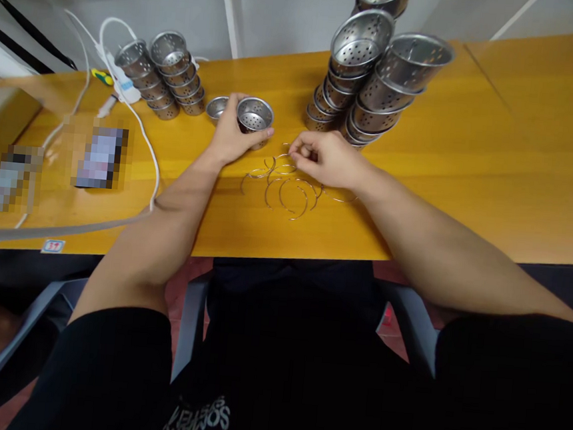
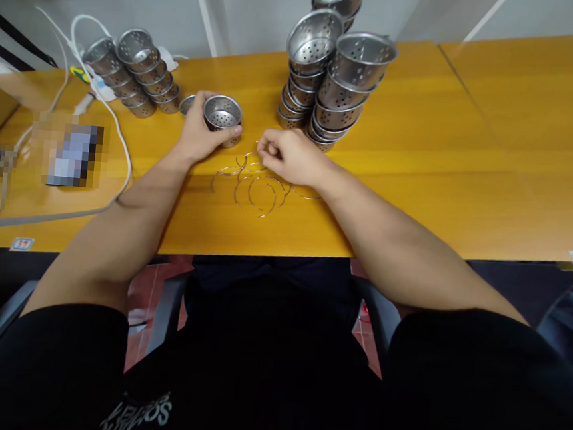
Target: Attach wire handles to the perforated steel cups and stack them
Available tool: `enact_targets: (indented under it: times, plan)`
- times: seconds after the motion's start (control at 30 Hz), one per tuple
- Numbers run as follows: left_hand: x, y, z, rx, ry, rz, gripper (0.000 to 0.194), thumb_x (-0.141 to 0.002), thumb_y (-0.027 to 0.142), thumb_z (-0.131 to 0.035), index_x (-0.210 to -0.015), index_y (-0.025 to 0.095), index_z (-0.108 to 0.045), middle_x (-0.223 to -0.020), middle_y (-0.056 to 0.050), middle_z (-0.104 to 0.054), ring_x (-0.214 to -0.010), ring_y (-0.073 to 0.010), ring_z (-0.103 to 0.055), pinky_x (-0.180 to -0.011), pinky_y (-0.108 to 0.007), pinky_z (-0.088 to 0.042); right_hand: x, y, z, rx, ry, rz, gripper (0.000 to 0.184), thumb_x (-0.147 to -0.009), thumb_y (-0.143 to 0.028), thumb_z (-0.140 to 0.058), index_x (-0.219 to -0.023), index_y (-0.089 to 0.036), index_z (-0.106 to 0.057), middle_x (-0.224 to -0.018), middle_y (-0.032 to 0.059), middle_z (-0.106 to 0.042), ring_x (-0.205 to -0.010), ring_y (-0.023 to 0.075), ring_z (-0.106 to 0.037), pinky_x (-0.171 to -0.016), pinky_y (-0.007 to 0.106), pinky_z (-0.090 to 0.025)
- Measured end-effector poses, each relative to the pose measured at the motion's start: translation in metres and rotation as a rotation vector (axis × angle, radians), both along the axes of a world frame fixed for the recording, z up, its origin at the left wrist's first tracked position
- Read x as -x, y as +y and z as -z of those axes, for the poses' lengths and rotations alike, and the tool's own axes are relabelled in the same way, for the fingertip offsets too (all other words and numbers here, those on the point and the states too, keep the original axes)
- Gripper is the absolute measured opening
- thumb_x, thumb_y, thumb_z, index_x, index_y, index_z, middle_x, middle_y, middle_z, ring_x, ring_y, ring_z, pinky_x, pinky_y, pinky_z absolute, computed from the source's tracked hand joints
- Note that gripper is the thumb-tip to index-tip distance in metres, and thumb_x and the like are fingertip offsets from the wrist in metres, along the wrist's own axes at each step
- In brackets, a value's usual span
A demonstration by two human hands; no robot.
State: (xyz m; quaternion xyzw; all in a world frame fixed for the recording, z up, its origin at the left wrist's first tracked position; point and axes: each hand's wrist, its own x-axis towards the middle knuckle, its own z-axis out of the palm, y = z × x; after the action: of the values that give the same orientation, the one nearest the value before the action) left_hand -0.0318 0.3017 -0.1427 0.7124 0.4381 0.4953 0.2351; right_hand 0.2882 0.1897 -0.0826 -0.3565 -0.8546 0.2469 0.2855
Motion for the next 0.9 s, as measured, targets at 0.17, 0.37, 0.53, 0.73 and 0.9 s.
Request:
enact_targets:
  times: [0.17,0.37,0.53,0.73,0.9]
  plan:
    - [0.007,0.008,0.011,-0.018,0.079,0.013,0.101,-0.080,0.079,-0.124,-0.144,0.029,-0.064,-0.140,-0.011,-0.083,-0.142,-0.0425,-0.085,-0.138,-0.063,-0.068,-0.007,0.011,0.006,0.021,0.021,-0.052,0.008,-0.111,-0.019,-0.075,-0.108,-0.026,-0.073,-0.080,-0.0028,-0.065,-0.072,0.0208,-0.054,-0.080,0.041,-0.045]
    - [0.010,0.011,0.014,-0.036,0.086,0.033,0.105,-0.078,0.081,-0.124,-0.147,0.029,-0.064,-0.143,-0.013,-0.082,-0.143,-0.0444,-0.084,-0.141,-0.068,-0.066,-0.012,0.018,0.008,0.060,0.045,-0.035,0.010,-0.111,-0.024,-0.082,-0.107,-0.027,-0.073,-0.078,-0.0031,-0.065,-0.072,0.0210,-0.053,-0.075,0.039,-0.043]
    - [0.010,0.009,0.012,-0.012,0.095,0.029,0.100,-0.080,0.069,-0.127,-0.148,0.029,-0.065,-0.143,-0.013,-0.082,-0.146,-0.0446,-0.083,-0.143,-0.069,-0.065,-0.016,0.022,0.011,0.088,0.088,-0.049,0.017,-0.111,-0.033,-0.090,-0.107,-0.026,-0.075,-0.078,-0.0023,-0.066,-0.073,0.0208,-0.054,-0.070,0.038,-0.042]
    - [0.007,0.007,0.010,-0.002,0.095,0.023,0.095,-0.086,0.069,-0.123,-0.148,0.028,-0.064,-0.140,-0.013,-0.081,-0.144,-0.0440,-0.083,-0.141,-0.068,-0.066,-0.013,0.021,0.007,0.232,0.254,-0.092,0.025,-0.110,-0.040,-0.094,-0.103,-0.026,-0.075,-0.071,-0.0057,-0.056,-0.064,0.0163,-0.044,-0.062,0.035,-0.033]
    - [0.005,-0.001,0.004,0.003,0.074,0.014,0.096,-0.078,0.064,-0.127,-0.142,0.029,-0.065,-0.141,-0.011,-0.084,-0.139,-0.0413,-0.085,-0.142,-0.067,-0.066,-0.012,0.010,-0.010,0.356,0.304,-0.098,0.034,-0.110,-0.048,-0.102,-0.105,-0.027,-0.076,-0.066,-0.0073,-0.056,-0.060,0.0152,-0.042,-0.056,0.033,-0.031]
